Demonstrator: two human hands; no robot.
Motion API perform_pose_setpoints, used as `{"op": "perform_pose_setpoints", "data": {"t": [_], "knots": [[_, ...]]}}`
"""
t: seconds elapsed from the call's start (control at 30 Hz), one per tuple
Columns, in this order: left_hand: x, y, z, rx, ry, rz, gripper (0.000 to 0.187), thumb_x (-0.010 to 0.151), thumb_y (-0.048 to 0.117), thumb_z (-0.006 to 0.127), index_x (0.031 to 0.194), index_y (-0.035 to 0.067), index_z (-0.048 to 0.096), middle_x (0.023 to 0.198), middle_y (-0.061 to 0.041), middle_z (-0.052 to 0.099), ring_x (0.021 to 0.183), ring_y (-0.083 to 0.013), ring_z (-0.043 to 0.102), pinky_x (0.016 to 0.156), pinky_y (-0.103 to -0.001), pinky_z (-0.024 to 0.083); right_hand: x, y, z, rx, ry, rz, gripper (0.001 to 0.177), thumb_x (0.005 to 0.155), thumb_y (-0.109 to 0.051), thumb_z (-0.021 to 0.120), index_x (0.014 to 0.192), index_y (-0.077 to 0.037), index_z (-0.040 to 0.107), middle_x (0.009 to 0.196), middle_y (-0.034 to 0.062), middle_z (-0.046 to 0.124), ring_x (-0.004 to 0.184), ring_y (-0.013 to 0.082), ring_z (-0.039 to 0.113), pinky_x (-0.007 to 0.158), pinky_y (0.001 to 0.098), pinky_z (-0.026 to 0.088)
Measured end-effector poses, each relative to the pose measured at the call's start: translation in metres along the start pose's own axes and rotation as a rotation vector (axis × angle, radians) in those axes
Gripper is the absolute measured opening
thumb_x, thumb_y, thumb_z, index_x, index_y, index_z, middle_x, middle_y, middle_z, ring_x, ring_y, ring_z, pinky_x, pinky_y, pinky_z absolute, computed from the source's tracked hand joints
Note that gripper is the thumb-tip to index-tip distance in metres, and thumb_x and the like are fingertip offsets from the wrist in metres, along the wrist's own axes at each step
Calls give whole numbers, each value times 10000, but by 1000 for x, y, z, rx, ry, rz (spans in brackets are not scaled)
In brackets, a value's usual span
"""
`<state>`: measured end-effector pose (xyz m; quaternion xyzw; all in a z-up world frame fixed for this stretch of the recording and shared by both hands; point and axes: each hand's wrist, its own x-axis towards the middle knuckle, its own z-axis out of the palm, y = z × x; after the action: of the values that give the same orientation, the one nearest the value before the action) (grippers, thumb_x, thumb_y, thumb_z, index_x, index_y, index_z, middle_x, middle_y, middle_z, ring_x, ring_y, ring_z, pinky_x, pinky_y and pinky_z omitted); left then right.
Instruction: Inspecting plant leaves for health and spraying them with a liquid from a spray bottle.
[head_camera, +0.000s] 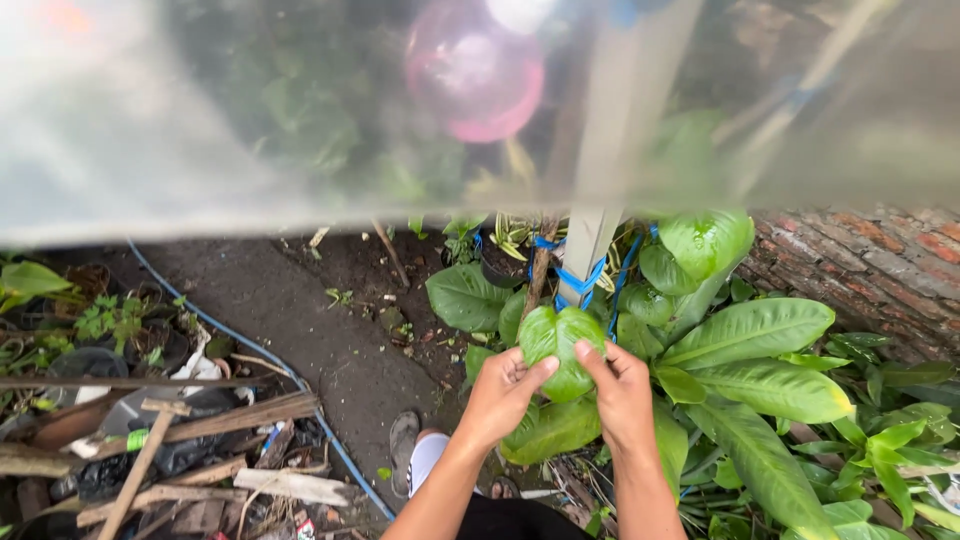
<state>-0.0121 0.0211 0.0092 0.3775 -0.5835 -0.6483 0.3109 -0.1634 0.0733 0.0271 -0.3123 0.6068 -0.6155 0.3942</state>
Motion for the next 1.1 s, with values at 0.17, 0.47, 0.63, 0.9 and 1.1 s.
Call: {"op": "perform_pose_setpoints", "data": {"t": [0.17, 0.47, 0.63, 0.9, 1.1], "knots": [[9, 8, 1, -158, 78, -32, 500, 905, 290, 705, 1331, 67, 568, 1332, -126, 602, 1224, -248, 582, 1000, -379, 558, 7, 13, -2, -56, -37, -15, 257, 899, -249, 732, 879, -133, 503, 835, 7, 500, 724, 147, 461, 698, 334, 391], [17, 12, 1, -187, -18, -27, 248, 1023, 336, 561, 925, 123, 643, 857, -41, 723, 822, -210, 776, 828, -337, 572, 21, 26, -7, -34, 10, -49, 220, 955, -243, 702, 816, -81, 755, 738, 22, 741, 617, 126, 641, 631, 307, 510], [25, 18, -1, -292, 81, 130, 308, 1044, 128, 589, 1227, -99, 687, 1016, -223, 778, 894, -185, 741, 801, -361, 626, 16, 24, -5, -181, 84, -137, 132, 821, -150, 879, 879, -83, 781, 670, 71, 742, 608, 99, 635, 595, 265, 559], [32, 11, -15, -202, -60, -209, 544, 990, 323, 505, 1400, -33, 542, 1473, -31, 510, 977, -95, 522, 864, -345, 507, -1, 1, 12, -1252, 240, -926, 613, 1089, -653, 81, 1642, -393, 25, 1750, 32, -62, 1602, 366, -102, 1231, 577, 25], [26, 13, -21, -131, -119, -60, 289, 1072, 167, 397, 793, 200, 465, 767, 60, 357, 705, -86, 379, 696, -301, 442, -6, 4, 15, -1252, 6, -933, 691, 1006, -734, 22, 1576, -431, 269, 1745, 23, 101, 1624, 332, 30, 1209, 590, 69]]}}
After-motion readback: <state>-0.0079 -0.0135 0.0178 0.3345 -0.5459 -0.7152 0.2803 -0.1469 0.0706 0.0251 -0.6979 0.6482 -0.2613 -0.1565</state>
